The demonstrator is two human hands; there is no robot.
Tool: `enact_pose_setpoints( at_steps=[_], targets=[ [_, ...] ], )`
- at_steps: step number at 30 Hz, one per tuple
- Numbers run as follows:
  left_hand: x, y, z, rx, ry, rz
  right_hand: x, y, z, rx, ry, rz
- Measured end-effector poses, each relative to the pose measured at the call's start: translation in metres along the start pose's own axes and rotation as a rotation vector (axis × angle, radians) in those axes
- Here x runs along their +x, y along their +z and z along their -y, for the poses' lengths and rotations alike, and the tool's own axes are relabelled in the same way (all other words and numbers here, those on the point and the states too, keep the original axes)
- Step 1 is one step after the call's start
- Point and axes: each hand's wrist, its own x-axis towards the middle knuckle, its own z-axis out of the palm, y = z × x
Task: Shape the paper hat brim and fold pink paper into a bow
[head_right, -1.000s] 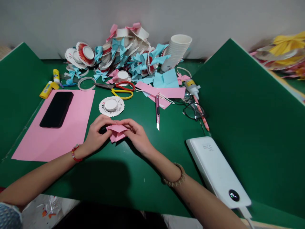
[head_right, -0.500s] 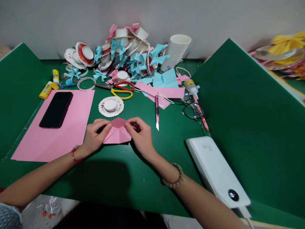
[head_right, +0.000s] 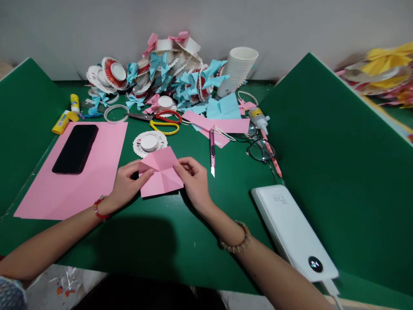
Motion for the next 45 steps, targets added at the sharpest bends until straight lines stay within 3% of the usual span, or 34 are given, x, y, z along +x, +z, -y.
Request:
enact_pose_setpoints(
  at_steps=[5, 13, 19, 32, 36, 42, 45],
  targets=[
    [0.004, 0.0, 0.007, -0.234, -0.253, -0.101, -0.003, 0.003, 0.001, 0.001, 0.011, 0.176],
    [0.007, 0.0, 0.011, -0.759, -0.441, -0.03, -0.001, 0.003, -0.003, 0.245, 0.163, 0.253],
    [0.006, -0.001, 0.01, -0.832, -0.411, -0.066, -0.002, 0.003, 0.001, 0.325, 0.214, 0.215],
    [0.005, -0.003, 0.011, -0.702, -0.336, -0.097, 0.0, 0.003, -0.003, 0.307, 0.189, 0.15],
    [0.005, -0.004, 0.009, -0.664, -0.361, -0.089, 0.0, 0.002, -0.005, 0.153, 0.006, 0.086],
    [0.008, -0.004, 0.013, -0.61, -0.282, -0.159, -0.004, -0.002, -0.001, -0.283, -0.709, -0.072],
    [0.011, -0.004, 0.014, -0.675, -0.319, -0.147, -0.006, -0.004, -0.001, -0.426, -0.808, -0.081]
  ],
)
